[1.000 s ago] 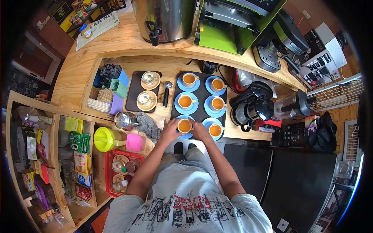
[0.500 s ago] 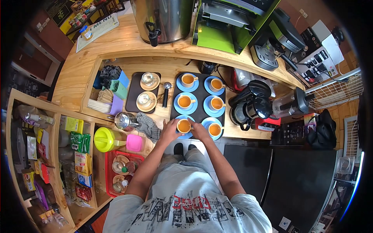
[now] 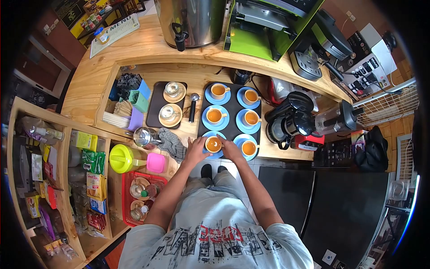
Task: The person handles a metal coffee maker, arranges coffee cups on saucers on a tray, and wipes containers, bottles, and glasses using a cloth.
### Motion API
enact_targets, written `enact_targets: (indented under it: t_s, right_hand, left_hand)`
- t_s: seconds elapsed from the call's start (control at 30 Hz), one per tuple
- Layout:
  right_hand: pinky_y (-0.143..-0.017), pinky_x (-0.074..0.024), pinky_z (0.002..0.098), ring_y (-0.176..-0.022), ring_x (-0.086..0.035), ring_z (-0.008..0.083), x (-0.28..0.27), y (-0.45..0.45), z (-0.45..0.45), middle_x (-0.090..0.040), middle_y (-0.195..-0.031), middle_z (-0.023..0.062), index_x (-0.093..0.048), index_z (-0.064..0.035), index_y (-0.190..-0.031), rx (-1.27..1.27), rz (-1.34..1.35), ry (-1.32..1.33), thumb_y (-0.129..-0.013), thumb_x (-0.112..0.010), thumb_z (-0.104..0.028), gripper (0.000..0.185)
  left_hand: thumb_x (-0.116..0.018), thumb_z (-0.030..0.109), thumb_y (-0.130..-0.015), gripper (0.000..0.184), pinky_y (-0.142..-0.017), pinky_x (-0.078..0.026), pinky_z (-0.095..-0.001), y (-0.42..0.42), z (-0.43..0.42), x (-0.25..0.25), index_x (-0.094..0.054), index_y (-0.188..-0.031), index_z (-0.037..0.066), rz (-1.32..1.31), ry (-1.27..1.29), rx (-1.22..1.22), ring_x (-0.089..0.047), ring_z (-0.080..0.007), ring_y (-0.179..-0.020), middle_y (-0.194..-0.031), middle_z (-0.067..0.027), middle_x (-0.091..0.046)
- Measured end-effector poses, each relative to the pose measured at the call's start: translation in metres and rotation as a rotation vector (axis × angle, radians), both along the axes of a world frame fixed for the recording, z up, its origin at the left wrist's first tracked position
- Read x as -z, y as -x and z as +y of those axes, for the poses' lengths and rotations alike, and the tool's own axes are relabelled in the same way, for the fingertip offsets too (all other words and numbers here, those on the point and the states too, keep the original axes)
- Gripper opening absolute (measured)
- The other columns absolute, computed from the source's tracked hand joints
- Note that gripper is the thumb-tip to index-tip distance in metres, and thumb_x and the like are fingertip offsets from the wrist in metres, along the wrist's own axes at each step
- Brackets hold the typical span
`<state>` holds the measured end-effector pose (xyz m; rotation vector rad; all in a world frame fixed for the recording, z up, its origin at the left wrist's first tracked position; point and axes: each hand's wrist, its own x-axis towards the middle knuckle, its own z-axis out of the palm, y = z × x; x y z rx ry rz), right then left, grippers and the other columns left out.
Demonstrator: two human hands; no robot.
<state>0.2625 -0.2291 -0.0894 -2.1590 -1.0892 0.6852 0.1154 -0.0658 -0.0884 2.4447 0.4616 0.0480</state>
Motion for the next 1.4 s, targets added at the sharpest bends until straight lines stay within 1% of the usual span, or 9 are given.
enact_targets:
  t_s: [0.13,0.23,0.47,0.67,0.83,1.0,1.07,1.23,1.4]
  right_hand:
    - [-0.101,-0.0529,0.0542,-0.117,-0.066,0.0452,0.002,0.002,-0.005,-0.067,-0.127,0.0296,-0.053,-0.0069,-0.151,0.03,0.04,0.021,-0.091,-0.058,0.001,0.06]
    - [-0.105,-0.0532,0.0467,-0.126,-0.064,0.0401,0.003,0.004,-0.01,-0.067,-0.136,0.0233,-0.06,-0.0001,-0.141,0.075,-0.105,0.013,-0.082,-0.075,-0.006,0.061]
    - [-0.105,-0.0532,0.0459,-0.123,-0.065,0.0407,-0.007,0.006,-0.016,-0.068,-0.134,0.0232,-0.065,-0.0007,-0.134,0.094,-0.043,-0.042,-0.082,-0.078,-0.008,0.053]
    - [-0.11,-0.0502,0.0451,-0.129,-0.062,0.0386,-0.034,-0.01,-0.043,-0.065,-0.14,0.0212,-0.061,-0.0029,-0.141,0.123,-0.115,-0.102,-0.081,-0.083,-0.01,0.065]
    - [-0.109,-0.0502,0.0467,-0.132,-0.06,0.0385,-0.05,-0.045,-0.1,-0.064,-0.14,0.0204,-0.057,-0.0065,-0.147,0.149,-0.157,-0.079,-0.067,-0.094,-0.017,0.089]
    - [-0.105,-0.0533,0.0469,-0.127,-0.063,0.0395,-0.034,-0.066,-0.146,-0.065,-0.139,0.0199,-0.056,-0.0067,-0.147,0.163,-0.163,0.072,-0.063,-0.097,-0.021,0.095]
    - [-0.111,-0.0507,0.0434,-0.13,-0.062,0.0373,-0.032,-0.069,-0.155,-0.064,-0.14,0.0232,-0.054,-0.0046,-0.15,0.163,-0.056,0.073,-0.067,-0.095,-0.017,0.094]
    - [-0.106,-0.0525,0.0429,-0.123,-0.065,0.037,-0.015,-0.07,-0.16,-0.066,-0.134,0.0182,-0.066,-0.0011,-0.131,0.192,-0.019,-0.109,-0.071,-0.091,-0.009,0.066]
    - [-0.105,-0.0529,0.0425,-0.123,-0.064,0.0369,-0.011,-0.065,-0.163,-0.063,-0.136,0.0164,-0.067,0.0,-0.129,0.222,-0.012,-0.133,-0.072,-0.091,-0.009,0.063]
  left_hand:
    - [-0.093,0.036,-0.072,0.094,-0.118,-0.021,-0.0773,0.002,-0.001,-0.002,-0.046,-0.15,0.013,0.029,0.021,0.027,-0.057,-0.0349,-0.134,-0.138,-0.0111,-0.062]
    - [-0.093,0.036,-0.072,0.095,-0.118,-0.023,-0.0765,0.0,-0.005,-0.001,-0.045,-0.151,0.012,0.022,-0.01,0.026,-0.058,-0.0317,-0.135,-0.142,-0.0104,-0.061]
    - [-0.093,0.038,-0.073,0.097,-0.118,-0.022,-0.0762,-0.012,-0.004,-0.001,-0.044,-0.153,0.012,0.084,0.019,0.034,-0.053,-0.0334,-0.14,-0.147,-0.0105,-0.057]
    - [-0.095,0.046,-0.066,0.114,-0.121,-0.016,-0.075,-0.025,-0.022,-0.02,-0.04,-0.159,0.013,-0.007,-0.067,0.04,-0.037,-0.0367,-0.151,-0.156,-0.0102,-0.048]
    - [-0.093,0.046,-0.068,0.104,-0.123,-0.009,-0.0723,-0.06,-0.051,-0.029,-0.048,-0.154,0.01,-0.101,-0.059,0.171,-0.035,-0.0341,-0.153,-0.153,-0.0096,-0.052]
    - [-0.093,0.044,-0.069,0.1,-0.123,-0.008,-0.0733,-0.092,-0.095,-0.024,-0.05,-0.152,0.008,-0.091,-0.057,0.276,-0.038,-0.0325,-0.152,-0.15,-0.0105,-0.056]
    - [-0.092,0.044,-0.069,0.1,-0.123,-0.007,-0.0731,-0.1,-0.109,-0.019,-0.05,-0.152,0.007,-0.087,-0.07,0.295,-0.038,-0.0323,-0.151,-0.149,-0.0113,-0.057]
    - [-0.093,0.039,-0.07,0.101,-0.123,-0.009,-0.0735,-0.114,-0.134,-0.017,-0.048,-0.153,0.005,0.0,-0.117,0.316,-0.041,-0.0324,-0.149,-0.147,-0.0135,-0.056]
    - [-0.093,0.029,-0.072,0.095,-0.123,-0.009,-0.0731,-0.119,-0.143,-0.007,-0.048,-0.153,0.005,-0.011,-0.141,0.262,-0.046,-0.0303,-0.145,-0.143,-0.0132,-0.056]
